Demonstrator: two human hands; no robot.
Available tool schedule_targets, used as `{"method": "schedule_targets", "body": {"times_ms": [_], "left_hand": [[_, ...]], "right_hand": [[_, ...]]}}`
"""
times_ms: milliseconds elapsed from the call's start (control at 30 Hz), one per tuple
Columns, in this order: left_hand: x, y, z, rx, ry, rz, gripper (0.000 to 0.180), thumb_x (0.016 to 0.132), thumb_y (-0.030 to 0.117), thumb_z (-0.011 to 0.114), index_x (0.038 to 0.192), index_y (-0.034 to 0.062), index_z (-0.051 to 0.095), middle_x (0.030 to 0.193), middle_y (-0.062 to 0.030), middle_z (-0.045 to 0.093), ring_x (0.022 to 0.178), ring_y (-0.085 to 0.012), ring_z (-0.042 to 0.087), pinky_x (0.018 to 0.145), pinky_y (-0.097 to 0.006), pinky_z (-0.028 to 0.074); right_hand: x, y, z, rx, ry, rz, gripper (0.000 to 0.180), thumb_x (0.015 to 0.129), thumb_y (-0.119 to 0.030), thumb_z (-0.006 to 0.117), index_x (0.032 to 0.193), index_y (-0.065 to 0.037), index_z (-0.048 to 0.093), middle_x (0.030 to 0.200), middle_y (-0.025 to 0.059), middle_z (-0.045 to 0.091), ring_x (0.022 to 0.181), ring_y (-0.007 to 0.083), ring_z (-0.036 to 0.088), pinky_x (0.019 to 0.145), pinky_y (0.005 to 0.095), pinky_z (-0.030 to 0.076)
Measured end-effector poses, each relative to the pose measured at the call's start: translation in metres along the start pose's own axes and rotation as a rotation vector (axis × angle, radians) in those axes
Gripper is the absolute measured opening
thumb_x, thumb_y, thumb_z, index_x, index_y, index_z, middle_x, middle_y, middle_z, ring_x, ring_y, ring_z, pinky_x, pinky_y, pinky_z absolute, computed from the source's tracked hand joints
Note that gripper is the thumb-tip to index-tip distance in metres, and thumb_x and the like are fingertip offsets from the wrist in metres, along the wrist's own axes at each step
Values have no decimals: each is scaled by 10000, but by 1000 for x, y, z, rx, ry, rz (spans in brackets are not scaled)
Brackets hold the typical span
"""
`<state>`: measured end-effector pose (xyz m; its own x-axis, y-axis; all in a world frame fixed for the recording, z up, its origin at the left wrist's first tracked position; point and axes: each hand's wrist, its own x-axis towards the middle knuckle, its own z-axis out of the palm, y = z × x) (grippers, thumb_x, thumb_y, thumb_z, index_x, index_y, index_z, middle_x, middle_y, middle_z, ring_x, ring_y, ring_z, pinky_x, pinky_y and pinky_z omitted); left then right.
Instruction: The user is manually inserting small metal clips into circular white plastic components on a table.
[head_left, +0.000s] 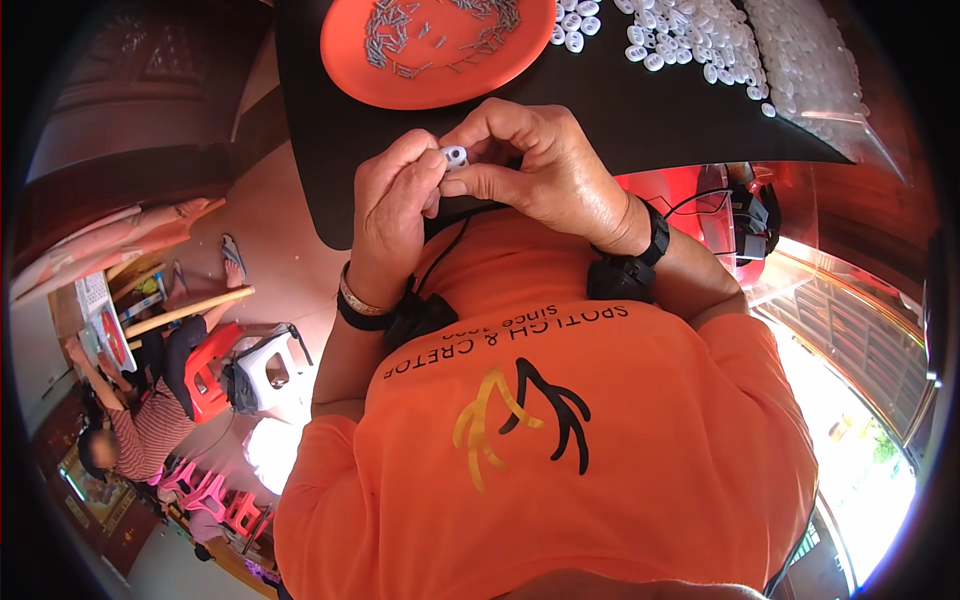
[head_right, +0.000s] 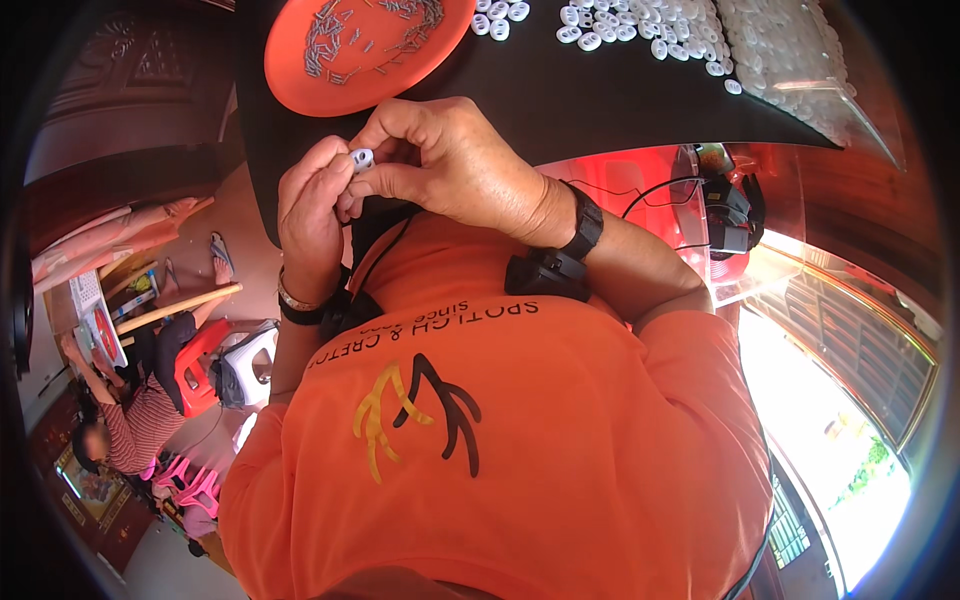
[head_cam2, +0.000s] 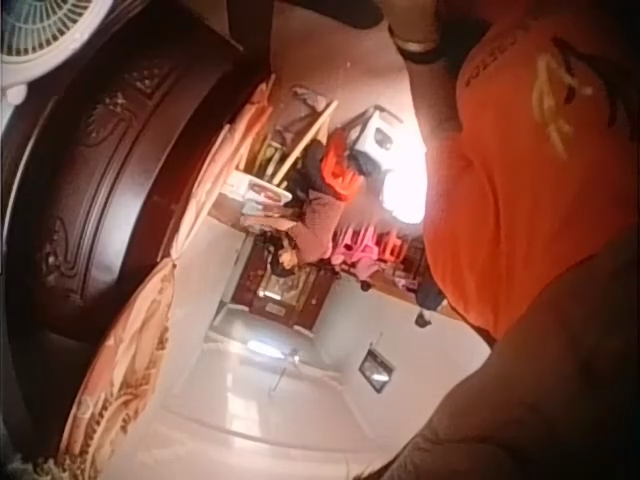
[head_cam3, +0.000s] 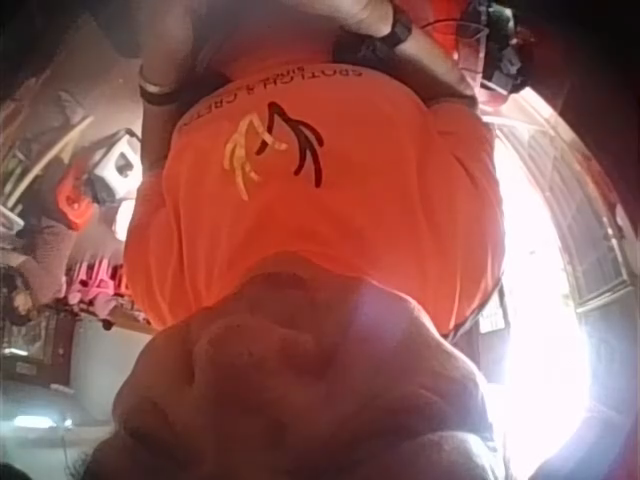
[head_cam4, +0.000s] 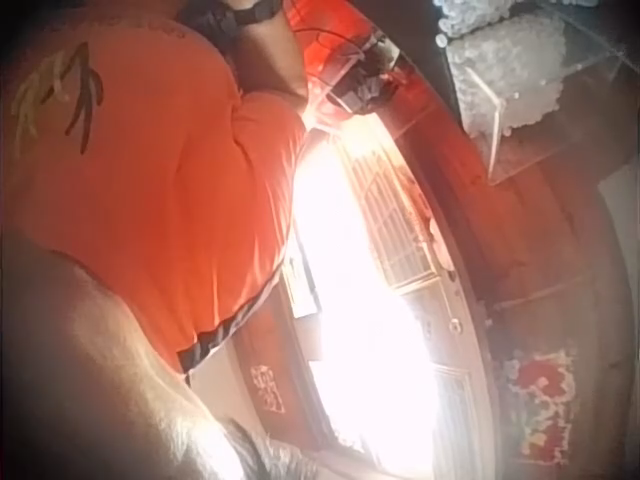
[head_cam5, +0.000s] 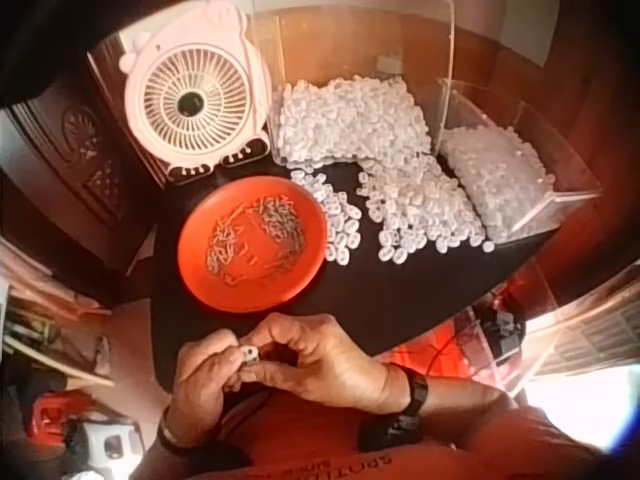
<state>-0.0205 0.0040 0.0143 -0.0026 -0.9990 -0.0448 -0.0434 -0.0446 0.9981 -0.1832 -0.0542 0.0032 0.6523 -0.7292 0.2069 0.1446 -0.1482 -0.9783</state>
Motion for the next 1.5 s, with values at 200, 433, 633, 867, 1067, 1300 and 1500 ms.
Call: {"method": "schedule_targets", "body": {"times_ms": [200, 433, 633, 867, 1067, 1300, 1500], "left_hand": [[0, 2, 2, -9, 33, -40, 269, 881, 203, 468, 662, 47, 447, 569, 33, 343, 510, -42, 311, 462, -209, 229], [1, 3, -1, 11, -8, -22, 297, 894, 196, 467, 657, 19, 446, 533, 20, 355, 507, -45, 305, 457, -230, 236], [1, 4, 0, 3, 16, -50, 280, 880, 177, 464, 655, 12, 448, 527, 19, 357, 498, -45, 297, 448, -234, 231], [0, 4, 0, 13, 37, -32, 268, 877, 172, 462, 660, 14, 456, 533, 20, 361, 501, -50, 302, 456, -237, 237], [1, -1, 2, 3, 61, 37, 296, 890, 220, 442, 663, 31, 451, 551, 22, 360, 499, -53, 327, 461, -223, 236], [0, -6, -2, -66, 2, 73, 294, 905, 196, 454, 654, 45, 435, 536, 28, 367, 492, -48, 312, 457, -239, 238], [-3, -11, -3, -124, 12, 64, 257, 871, 191, 447, 669, 37, 481, 534, 31, 384, 477, -40, 323, 451, -209, 235]], "right_hand": [[1, 4, 4, -15, 70, -72, 180, 776, -83, 718, 869, -1, 588, 771, 83, 664, 707, 173, 667, 611, 256, 524], [0, 5, 6, -106, 78, -114, 171, 774, -79, 713, 865, -12, 585, 762, 85, 657, 684, 191, 664, 583, 258, 518], [-1, 4, 9, -252, 126, -187, 163, 781, -97, 706, 858, -27, 580, 743, 88, 644, 669, 225, 657, 566, 274, 512], [0, 3, 9, -312, 135, -247, 148, 792, -90, 694, 859, -26, 580, 738, 85, 640, 678, 220, 660, 575, 272, 513], [3, -6, 5, 17, 29, -73, 170, 798, 16, 674, 947, 17, 594, 878, 71, 666, 806, 121, 655, 702, 229, 532], [-2, -10, 2, 6, 38, -30, 155, 800, -24, 691, 932, 11, 618, 851, 45, 658, 811, 93, 625, 709, 234, 520], [9, -60, -48, -701, 390, -329, 217, 741, -116, 762, 923, -38, 673, 777, 38, 664, 714, 117, 637, 632, 242, 500]]}}
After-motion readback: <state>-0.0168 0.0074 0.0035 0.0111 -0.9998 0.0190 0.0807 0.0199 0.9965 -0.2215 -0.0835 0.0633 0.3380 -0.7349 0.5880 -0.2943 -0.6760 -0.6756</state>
